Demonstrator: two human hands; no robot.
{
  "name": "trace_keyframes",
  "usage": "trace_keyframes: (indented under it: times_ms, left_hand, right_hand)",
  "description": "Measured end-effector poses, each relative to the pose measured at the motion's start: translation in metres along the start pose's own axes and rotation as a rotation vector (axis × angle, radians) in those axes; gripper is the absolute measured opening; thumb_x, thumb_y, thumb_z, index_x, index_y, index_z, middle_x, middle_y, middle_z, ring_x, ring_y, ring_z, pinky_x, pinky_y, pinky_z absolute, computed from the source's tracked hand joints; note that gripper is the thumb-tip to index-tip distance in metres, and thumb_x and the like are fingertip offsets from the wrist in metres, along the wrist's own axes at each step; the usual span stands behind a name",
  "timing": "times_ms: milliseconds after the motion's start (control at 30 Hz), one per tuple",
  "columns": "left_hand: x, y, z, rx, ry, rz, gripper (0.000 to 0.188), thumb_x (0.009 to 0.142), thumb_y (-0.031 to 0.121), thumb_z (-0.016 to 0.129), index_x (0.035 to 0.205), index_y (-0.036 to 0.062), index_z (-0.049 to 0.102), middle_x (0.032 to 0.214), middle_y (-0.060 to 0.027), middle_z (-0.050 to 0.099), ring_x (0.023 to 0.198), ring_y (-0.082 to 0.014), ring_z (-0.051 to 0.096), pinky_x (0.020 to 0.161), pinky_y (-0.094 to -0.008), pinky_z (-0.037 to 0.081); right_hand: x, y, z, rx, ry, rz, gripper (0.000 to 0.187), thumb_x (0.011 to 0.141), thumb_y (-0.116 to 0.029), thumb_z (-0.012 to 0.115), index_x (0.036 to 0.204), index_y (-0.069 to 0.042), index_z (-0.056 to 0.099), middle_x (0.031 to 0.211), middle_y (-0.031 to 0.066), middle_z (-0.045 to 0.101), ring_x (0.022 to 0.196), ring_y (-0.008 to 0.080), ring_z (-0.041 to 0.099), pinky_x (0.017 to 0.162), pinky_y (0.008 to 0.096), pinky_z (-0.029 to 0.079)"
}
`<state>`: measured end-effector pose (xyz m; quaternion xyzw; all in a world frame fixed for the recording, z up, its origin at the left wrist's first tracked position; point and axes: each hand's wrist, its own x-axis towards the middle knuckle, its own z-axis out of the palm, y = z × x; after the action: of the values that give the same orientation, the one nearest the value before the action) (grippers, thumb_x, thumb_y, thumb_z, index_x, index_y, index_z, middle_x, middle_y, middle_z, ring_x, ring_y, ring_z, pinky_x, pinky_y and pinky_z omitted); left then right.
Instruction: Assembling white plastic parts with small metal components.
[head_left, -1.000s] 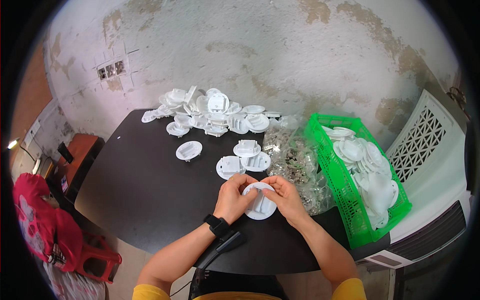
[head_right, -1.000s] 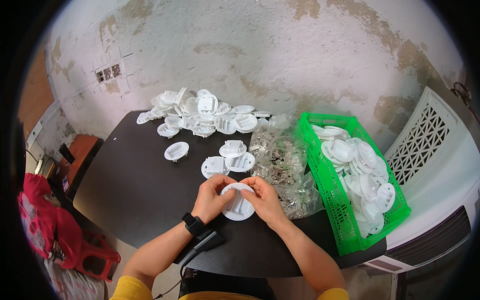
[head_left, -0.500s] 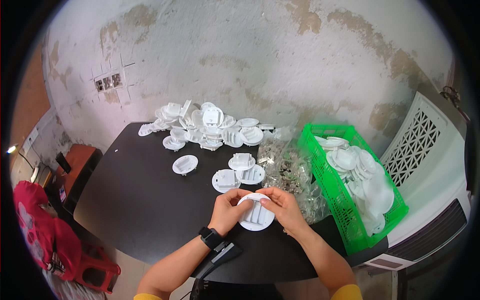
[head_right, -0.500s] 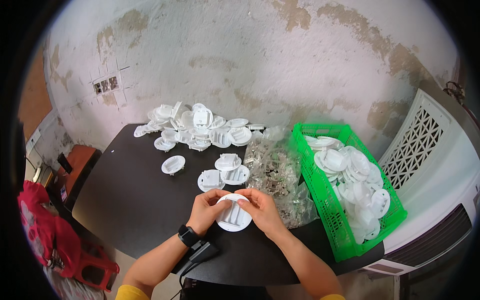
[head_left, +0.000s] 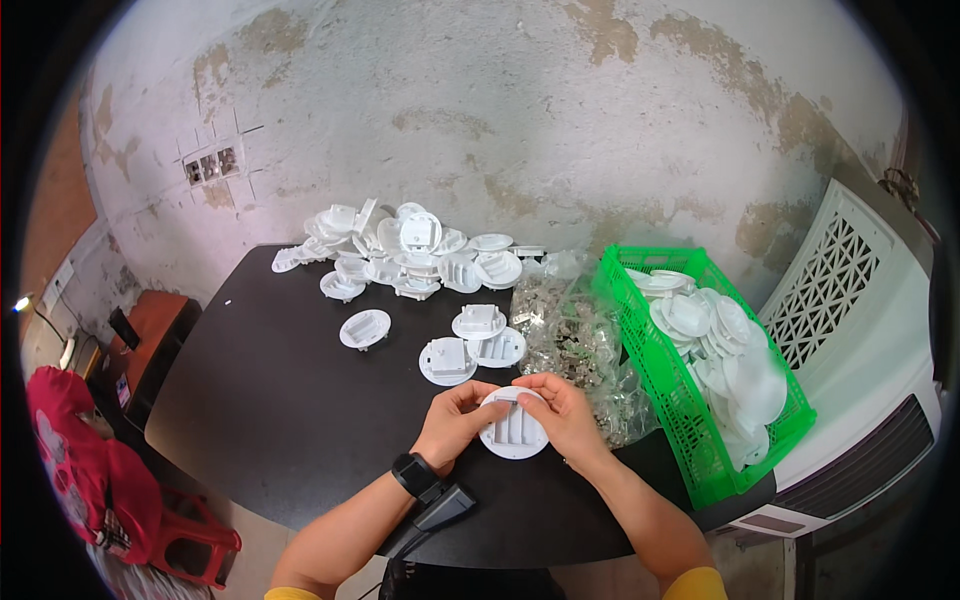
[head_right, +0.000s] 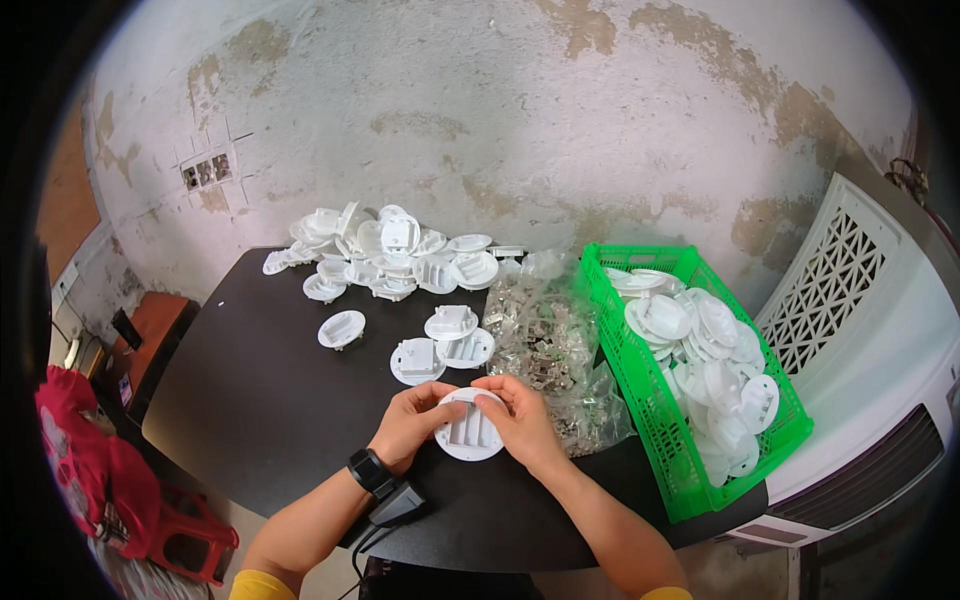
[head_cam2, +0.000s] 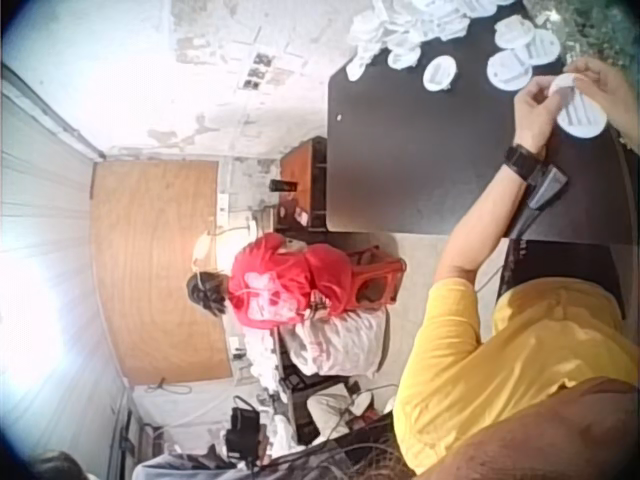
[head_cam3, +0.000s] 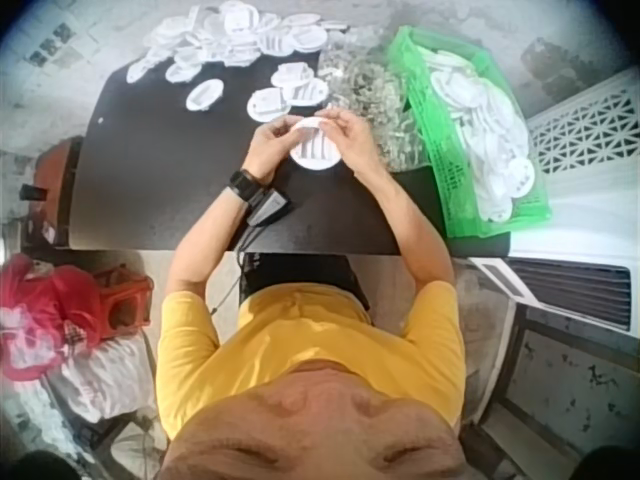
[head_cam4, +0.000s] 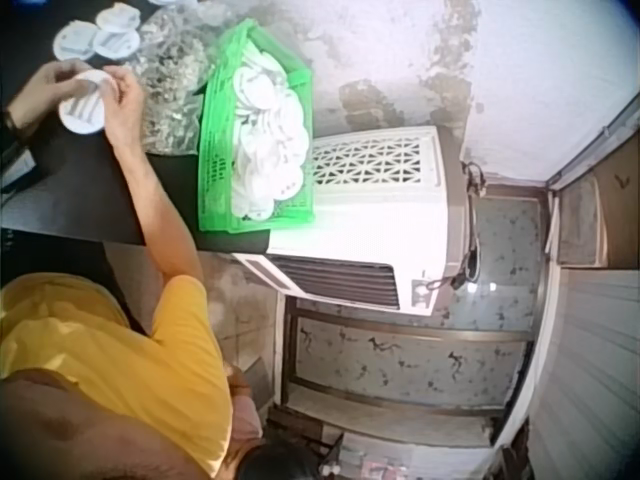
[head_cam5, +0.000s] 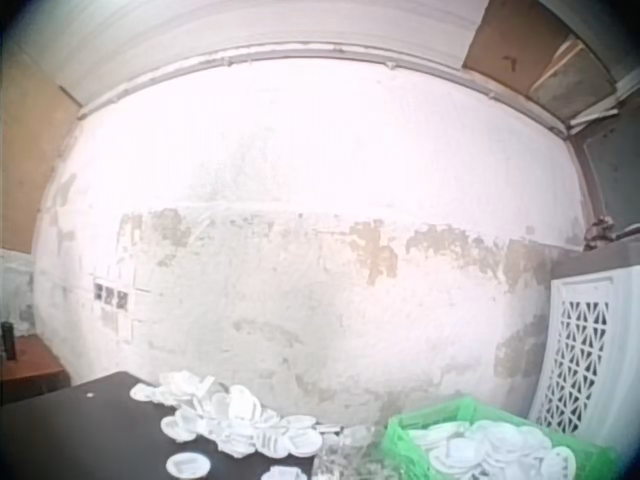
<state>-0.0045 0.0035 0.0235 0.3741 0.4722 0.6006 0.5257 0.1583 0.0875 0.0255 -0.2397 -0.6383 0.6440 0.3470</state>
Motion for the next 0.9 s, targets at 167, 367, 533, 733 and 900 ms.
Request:
trace_keyframes:
  times_ms: [167,367,533,733,900]
  left_hand:
    - [-0.001,-0.003,0.004,0.126,0.078,0.138,0.019,0.084,0.009,0.070,0.100,0.0005,0.065,0.085,-0.0028,0.067,0.074,-0.0060,0.060,0.065,-0.0207,0.048]
    - [0.000,-0.002,0.004,0.177,0.100,0.135,0.018,0.083,0.011,0.071,0.098,0.0016,0.066,0.081,-0.0020,0.066,0.070,-0.0054,0.058,0.062,-0.0212,0.047]
    - [0.001,-0.009,0.007,0.177,0.142,0.204,0.017,0.082,0.011,0.070,0.096,0.0017,0.065,0.079,-0.0003,0.065,0.069,-0.0048,0.056,0.062,-0.0210,0.046]
    - [-0.002,-0.012,0.013,0.171,0.196,0.238,0.015,0.081,0.009,0.071,0.092,0.0017,0.065,0.080,0.0002,0.063,0.069,-0.0049,0.054,0.063,-0.0219,0.045]
    - [0.003,-0.020,0.008,0.202,0.265,0.330,0.012,0.078,0.007,0.073,0.086,0.0014,0.067,0.081,0.0004,0.060,0.073,-0.0062,0.053,0.066,-0.0218,0.044]
  right_hand:
    - [-0.002,0.003,0.004,-0.106,-0.018,-0.128,0.021,0.092,-0.006,0.059,0.111,0.002,0.055,0.100,0.0071,0.064,0.090,0.0095,0.060,0.079,0.0229,0.048]
    - [-0.003,0.002,0.001,-0.070,-0.076,-0.117,0.022,0.091,-0.002,0.059,0.112,0.002,0.053,0.103,0.0067,0.062,0.094,0.0089,0.059,0.083,0.0234,0.047]
    - [-0.004,0.003,0.012,-0.090,0.035,-0.134,0.021,0.088,0.002,0.060,0.109,0.002,0.055,0.101,0.0061,0.063,0.095,0.0093,0.059,0.083,0.0230,0.047]
    - [-0.007,0.002,0.018,-0.124,0.125,-0.151,0.021,0.087,0.002,0.061,0.108,0.002,0.056,0.101,0.0060,0.063,0.094,0.0100,0.059,0.083,0.0230,0.047]
    - [-0.002,0.008,0.016,-0.147,0.071,-0.179,0.021,0.089,0.001,0.059,0.109,0.002,0.055,0.101,0.0069,0.063,0.095,0.0103,0.059,0.084,0.0240,0.047]
